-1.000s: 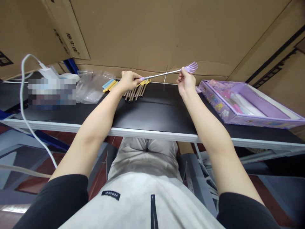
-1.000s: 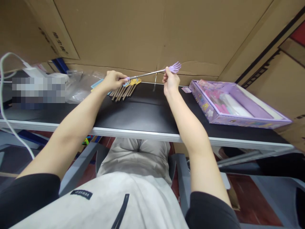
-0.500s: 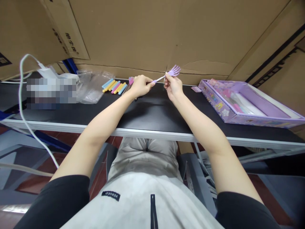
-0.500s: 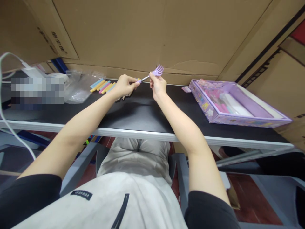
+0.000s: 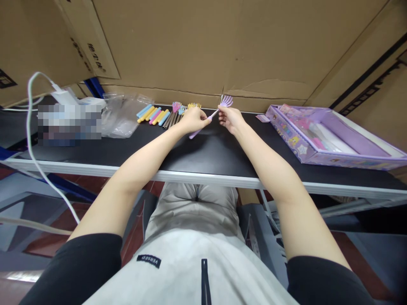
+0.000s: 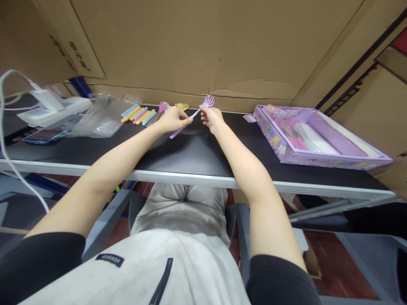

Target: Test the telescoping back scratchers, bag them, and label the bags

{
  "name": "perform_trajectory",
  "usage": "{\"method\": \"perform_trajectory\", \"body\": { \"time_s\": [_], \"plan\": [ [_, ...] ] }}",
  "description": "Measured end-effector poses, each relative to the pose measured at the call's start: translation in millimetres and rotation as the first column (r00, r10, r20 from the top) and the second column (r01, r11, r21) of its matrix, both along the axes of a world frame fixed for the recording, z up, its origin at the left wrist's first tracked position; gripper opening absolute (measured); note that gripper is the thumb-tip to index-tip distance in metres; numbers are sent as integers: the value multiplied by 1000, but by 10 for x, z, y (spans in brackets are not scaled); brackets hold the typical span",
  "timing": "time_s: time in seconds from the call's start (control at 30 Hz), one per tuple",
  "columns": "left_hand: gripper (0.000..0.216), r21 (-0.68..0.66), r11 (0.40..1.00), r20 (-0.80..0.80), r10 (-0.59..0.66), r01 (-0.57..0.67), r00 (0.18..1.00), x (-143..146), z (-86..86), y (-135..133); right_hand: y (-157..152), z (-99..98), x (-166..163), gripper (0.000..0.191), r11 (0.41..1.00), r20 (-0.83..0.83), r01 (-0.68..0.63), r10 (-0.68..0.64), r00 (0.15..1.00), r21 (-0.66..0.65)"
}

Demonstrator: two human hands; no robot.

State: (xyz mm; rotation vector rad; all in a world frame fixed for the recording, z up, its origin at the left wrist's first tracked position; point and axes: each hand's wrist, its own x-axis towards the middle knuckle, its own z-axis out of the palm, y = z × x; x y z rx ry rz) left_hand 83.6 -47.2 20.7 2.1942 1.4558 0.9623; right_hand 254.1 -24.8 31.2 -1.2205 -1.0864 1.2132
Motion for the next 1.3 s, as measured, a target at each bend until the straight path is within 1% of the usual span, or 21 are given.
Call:
{"method": "perform_trajectory", "body": {
  "time_s": [0.2,0.37,0.5,0.67,0.8,0.9,1.0,1.1,1.2,1.3],
  "plan": [
    [26,9,999,-7,31,-31,999,23,-24,24,-62,-19,-30,40,997,34,-69,68,997,26],
    [31,-11,995,8,95,-95,995,16,-47,52,-172,-26,-100,28,979,79,-200,203,976,-47],
    [36,-24,988,12,155,-155,988,-8,-79,114,-224,-46,-136,30,951,115,-292,303,946,-102],
    [42,-36,985,34,172,-171,985,-41,-122,196,-261,-72,-169,25,937,119,-331,344,931,-113],
    [42,-66,983,23,174,-172,985,-37,-107,171,-305,-73,-207,25,933,130,-345,356,925,-105],
    [41,-170,975,34,154,-146,987,-4,-87,108,-310,-79,-220,26,933,155,-347,358,921,-96],
    [37,-289,953,109,130,-94,985,49,-83,55,-277,-103,-213,28,938,181,-331,344,921,-99],
    [29,-333,942,199,107,-35,974,95,-91,30,-232,-137,-192,30,944,210,-315,328,921,-93],
    [27,-362,932,262,70,31,962,113,-95,18,-203,-165,-172,30,941,232,-332,340,911,-73],
    [24,-407,907,343,42,108,938,116,-106,15,-191,-177,-157,30,942,254,-332,334,908,-51]
  ]
}}
